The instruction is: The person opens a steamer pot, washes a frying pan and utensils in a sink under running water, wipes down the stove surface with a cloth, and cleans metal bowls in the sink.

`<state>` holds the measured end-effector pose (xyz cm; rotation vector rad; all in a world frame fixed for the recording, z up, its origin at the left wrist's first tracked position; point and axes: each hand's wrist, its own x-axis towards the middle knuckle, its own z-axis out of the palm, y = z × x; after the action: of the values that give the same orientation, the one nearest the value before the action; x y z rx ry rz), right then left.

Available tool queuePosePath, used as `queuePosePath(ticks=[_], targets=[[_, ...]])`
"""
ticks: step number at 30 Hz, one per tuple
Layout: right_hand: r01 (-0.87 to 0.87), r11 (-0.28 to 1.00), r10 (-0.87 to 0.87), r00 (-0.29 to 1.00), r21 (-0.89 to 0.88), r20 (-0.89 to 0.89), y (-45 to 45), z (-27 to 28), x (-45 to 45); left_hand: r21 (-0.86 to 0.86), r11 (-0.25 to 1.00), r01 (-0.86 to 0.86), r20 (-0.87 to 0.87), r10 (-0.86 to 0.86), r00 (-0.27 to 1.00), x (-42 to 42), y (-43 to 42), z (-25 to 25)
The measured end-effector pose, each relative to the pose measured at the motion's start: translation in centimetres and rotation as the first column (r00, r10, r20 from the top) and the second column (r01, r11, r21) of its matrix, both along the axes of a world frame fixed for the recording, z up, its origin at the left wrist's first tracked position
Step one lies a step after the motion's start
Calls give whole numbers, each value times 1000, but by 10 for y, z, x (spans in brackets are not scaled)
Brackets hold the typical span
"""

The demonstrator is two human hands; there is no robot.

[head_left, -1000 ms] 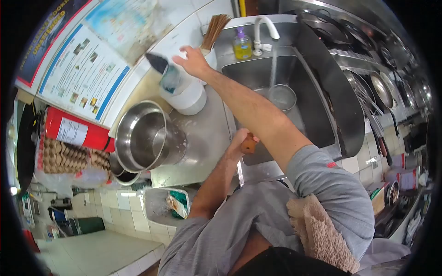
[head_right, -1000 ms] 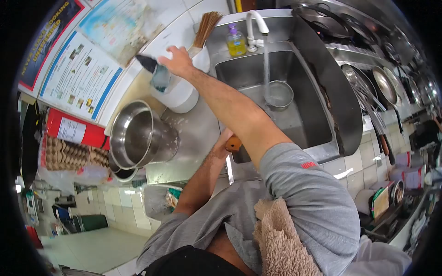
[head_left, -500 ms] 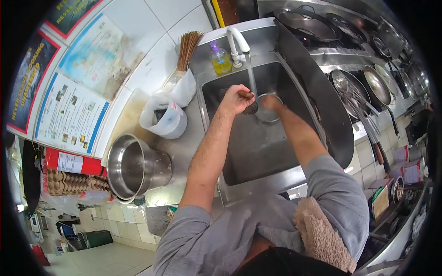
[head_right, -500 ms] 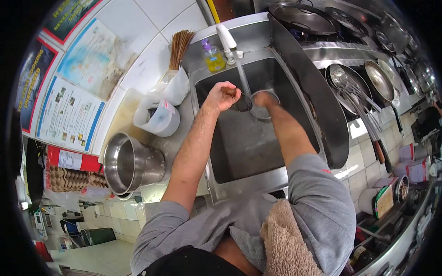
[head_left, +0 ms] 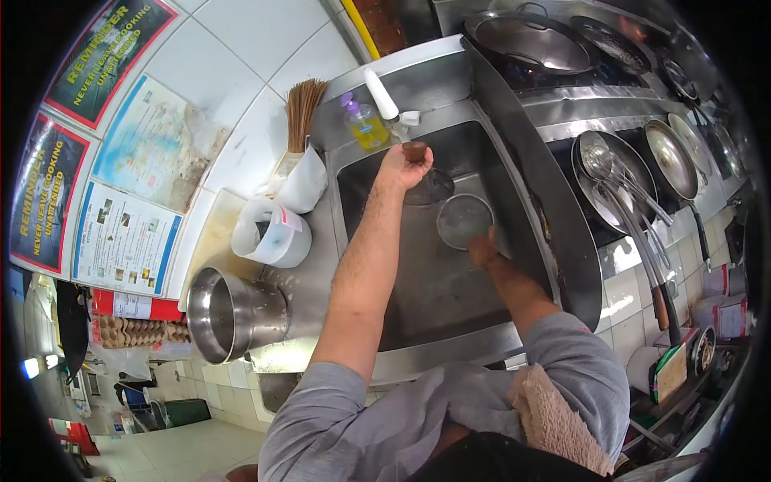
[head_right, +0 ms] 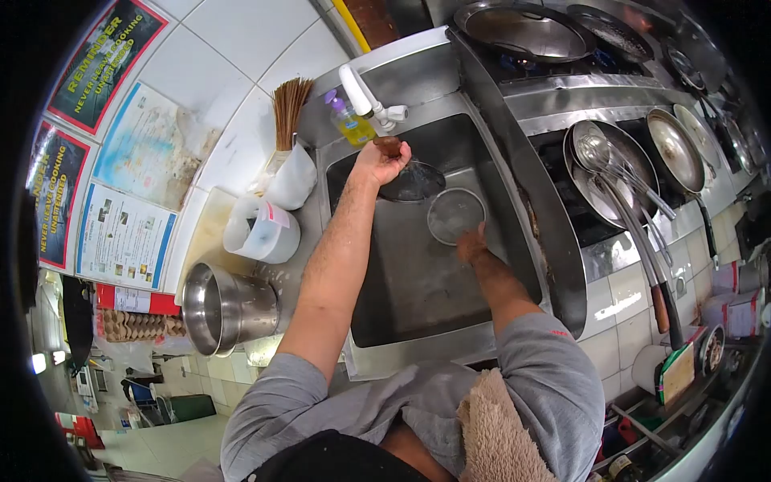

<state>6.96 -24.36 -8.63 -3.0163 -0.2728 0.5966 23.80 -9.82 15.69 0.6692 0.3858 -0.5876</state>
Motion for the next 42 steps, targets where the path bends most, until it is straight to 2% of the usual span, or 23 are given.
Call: queuePosePath(ticks=[1, 2, 3, 7, 8, 9, 11, 12, 13, 15, 17, 19, 20, 21, 23, 25, 27, 30, 34, 36, 39, 41, 42], targets=[[4, 1000, -4, 1000, 0, -3, 1, 4, -2, -77, 997, 22, -13, -23, 1000, 7, 0, -10], [-16, 1000, 12, 983, -19, -184, 2, 8, -6, -154, 987, 42, -28, -47, 999, 15, 0, -20], [-39, 999, 23, 934, -37, -357, 0, 12, -9, -159, 986, 44, -31, -49, 998, 16, -2, -19], [-178, 984, 161, 796, 29, -583, -16, -37, -1, -154, 986, 61, -46, -68, 997, 38, -5, -20], [109, 935, 120, 799, 338, -589, -21, -44, 10, -152, 988, 20, -39, -26, 999, 37, -8, -17], [377, 716, 81, 791, 588, -607, -29, -45, 19, -150, 988, -21, -35, 16, 999, 36, -11, -15], [532, 438, -213, 844, 724, -492, -16, 55, 36, -227, 972, 60, 60, -47, 997, 34, -17, -25], [607, 141, -214, 790, 782, -575, -15, 57, 61, -204, 973, 104, 54, -95, 994, 24, -22, -21], [670, -276, -270, 634, 689, -725, 3, 111, 64, -178, 973, 148, 50, -142, 989, 13, -25, -13], [650, -544, -5, 629, 530, -777, 13, 157, 88, -60, 989, 132, -9, -133, 991, -24, -29, 3], [447, -817, 211, 819, 363, -533, 29, 156, 123, -27, 978, 207, 66, -205, 977, -59, -24, 7], [589, -665, 196, 731, 459, -653, 28, 164, 136, 85, 950, 301, 175, -311, 934, -86, 1, 10], [616, -549, 243, 764, 564, -598, 28, 171, 128, 318, 861, 396, 249, -479, 842, -88, 19, 18], [618, -423, 294, 786, 663, -544, 31, 190, 109, 318, 865, 387, 252, -471, 846, -82, 35, 22], [629, -404, 224, 772, 664, -595, 38, 179, 97, 903, 366, 225, 162, -775, 611, -66, 57, 21], [642, -379, 135, 751, 666, -646, 43, 176, 79, 798, 603, 11, 403, -546, 735, -44, 58, 13], [730, -423, 132, 636, 537, -760, 47, 180, 50, 720, 693, -25, 482, -474, 737, -21, 53, 10], [689, -414, 243, 713, 594, -658, 39, 179, 9, 564, 818, 113, 464, -427, 776, -4, 36, 5], [690, -431, 162, 693, 582, -703, 27, 211, -38, 509, 848, 146, 414, -390, 823, 10, 12, -8], [662, -411, 112, 719, 626, -686, 20, 209, -46, 182, 982, 47, 399, -117, 909, 19, 3, -15], [652, -399, 50, 718, 645, -694, 14, 208, -46, 15, 1000, 26, 374, -30, 927, 40, -9, -20], [664, -334, -11, 707, 669, -707, 11, 216, -34, 84, 995, 51, 428, -82, 900, 17, -17, 0], [655, -342, 19, 722, 674, -692, 9, 218, -21, 280, 955, 100, 503, -235, 832, 8, -20, 6]])
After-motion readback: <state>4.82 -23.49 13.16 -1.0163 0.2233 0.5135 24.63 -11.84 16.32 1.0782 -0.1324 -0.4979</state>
